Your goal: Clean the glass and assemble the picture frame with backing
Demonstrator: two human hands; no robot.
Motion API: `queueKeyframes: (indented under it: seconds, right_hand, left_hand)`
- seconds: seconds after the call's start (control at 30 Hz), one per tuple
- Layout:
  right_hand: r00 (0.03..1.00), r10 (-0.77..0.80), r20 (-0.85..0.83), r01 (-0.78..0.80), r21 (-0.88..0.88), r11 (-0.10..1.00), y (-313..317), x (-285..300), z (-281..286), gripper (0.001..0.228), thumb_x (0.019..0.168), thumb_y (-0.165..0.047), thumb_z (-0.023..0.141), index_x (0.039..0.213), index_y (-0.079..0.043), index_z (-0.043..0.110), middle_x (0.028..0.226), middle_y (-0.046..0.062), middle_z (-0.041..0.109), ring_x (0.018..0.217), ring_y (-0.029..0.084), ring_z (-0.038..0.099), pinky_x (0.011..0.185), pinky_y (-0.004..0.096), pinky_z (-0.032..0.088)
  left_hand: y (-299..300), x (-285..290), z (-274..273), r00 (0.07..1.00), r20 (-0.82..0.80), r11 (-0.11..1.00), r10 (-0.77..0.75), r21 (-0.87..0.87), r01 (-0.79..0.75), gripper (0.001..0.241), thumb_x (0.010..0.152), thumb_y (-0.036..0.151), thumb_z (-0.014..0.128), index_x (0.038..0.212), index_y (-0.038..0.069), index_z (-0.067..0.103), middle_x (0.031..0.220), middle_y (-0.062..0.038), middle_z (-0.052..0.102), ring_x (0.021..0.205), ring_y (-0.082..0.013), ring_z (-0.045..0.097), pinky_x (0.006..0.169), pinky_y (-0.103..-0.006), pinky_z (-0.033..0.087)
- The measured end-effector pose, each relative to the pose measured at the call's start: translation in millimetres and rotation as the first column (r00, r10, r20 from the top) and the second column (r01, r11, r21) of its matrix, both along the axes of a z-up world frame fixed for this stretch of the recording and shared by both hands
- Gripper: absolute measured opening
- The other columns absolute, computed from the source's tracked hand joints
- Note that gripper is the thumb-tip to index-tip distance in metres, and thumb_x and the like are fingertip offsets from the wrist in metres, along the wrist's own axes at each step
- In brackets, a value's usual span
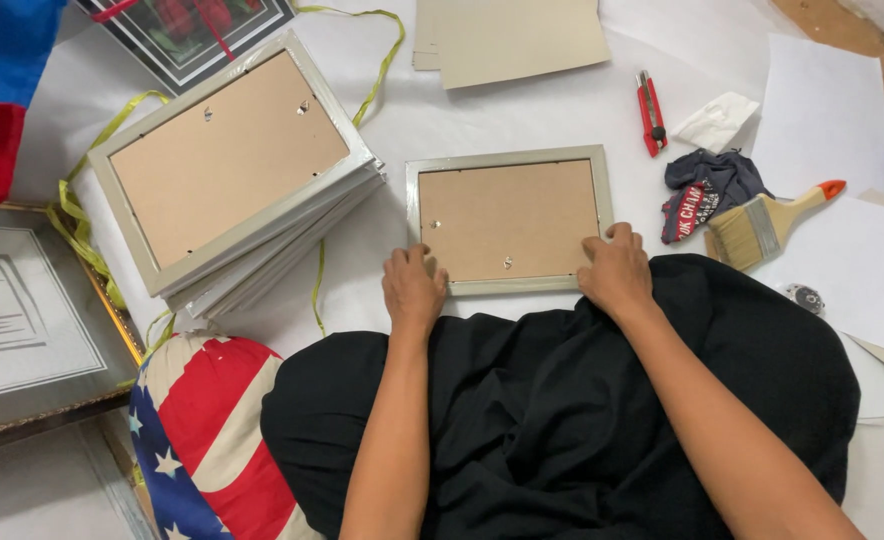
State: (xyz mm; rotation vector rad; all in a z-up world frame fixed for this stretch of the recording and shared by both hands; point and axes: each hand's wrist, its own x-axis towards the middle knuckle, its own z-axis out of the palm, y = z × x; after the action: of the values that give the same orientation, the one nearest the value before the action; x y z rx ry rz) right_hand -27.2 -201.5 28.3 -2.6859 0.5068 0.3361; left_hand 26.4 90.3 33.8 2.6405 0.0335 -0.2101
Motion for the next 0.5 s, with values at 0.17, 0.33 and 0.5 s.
queueKeyframes:
  seconds: [0.17,0.33,0.5]
  right_hand:
    - [0.997,0.078,0.026,-0.080,0.094,0.992,-5.1,-2.7,-9.1,0.032,0.084,-0.012,0.070,0.113,0.000,0.077,0.106,0.022,0.061,0.109,0.040,0.067,0.086,0.046,0.060]
    - [0.997,0.076,0.028,-0.079,0.112,0.991,-8.5,1.1,-14.4,0.021,0.084,-0.014,0.072,0.101,-0.003,0.079,0.099,0.021,0.065,0.103,0.041,0.070,0.082,0.047,0.060]
    - [0.996,0.082,0.028,-0.085,0.127,0.988,-7.5,-1.1,-10.4,0.020,0.085,-0.014,0.071,0.099,-0.002,0.079,0.098,0.020,0.064,0.101,0.039,0.070,0.081,0.046,0.060]
  left_hand:
    - [3.7,0.5,-23.3,0.984,-0.055,0.982,-0.168,-0.096,0.162,0.028,0.091,0.024,0.067,0.115,0.011,0.062,0.103,-0.013,0.059,0.109,-0.0364,0.062,0.094,-0.0458,0.052]
    - [9.0,6.3,-34.4,0.970,-0.122,0.974,-0.212,-0.112,0.199,0.028,0.085,0.026,0.069,0.111,0.014,0.068,0.102,-0.010,0.062,0.109,-0.0316,0.062,0.095,-0.0440,0.054]
    - [12.2,6.6,-32.2,0.965,-0.141,0.973,-0.220,-0.107,0.206,0.027,0.088,0.026,0.071,0.111,0.013,0.067,0.103,-0.010,0.063,0.111,-0.0313,0.063,0.095,-0.0443,0.055]
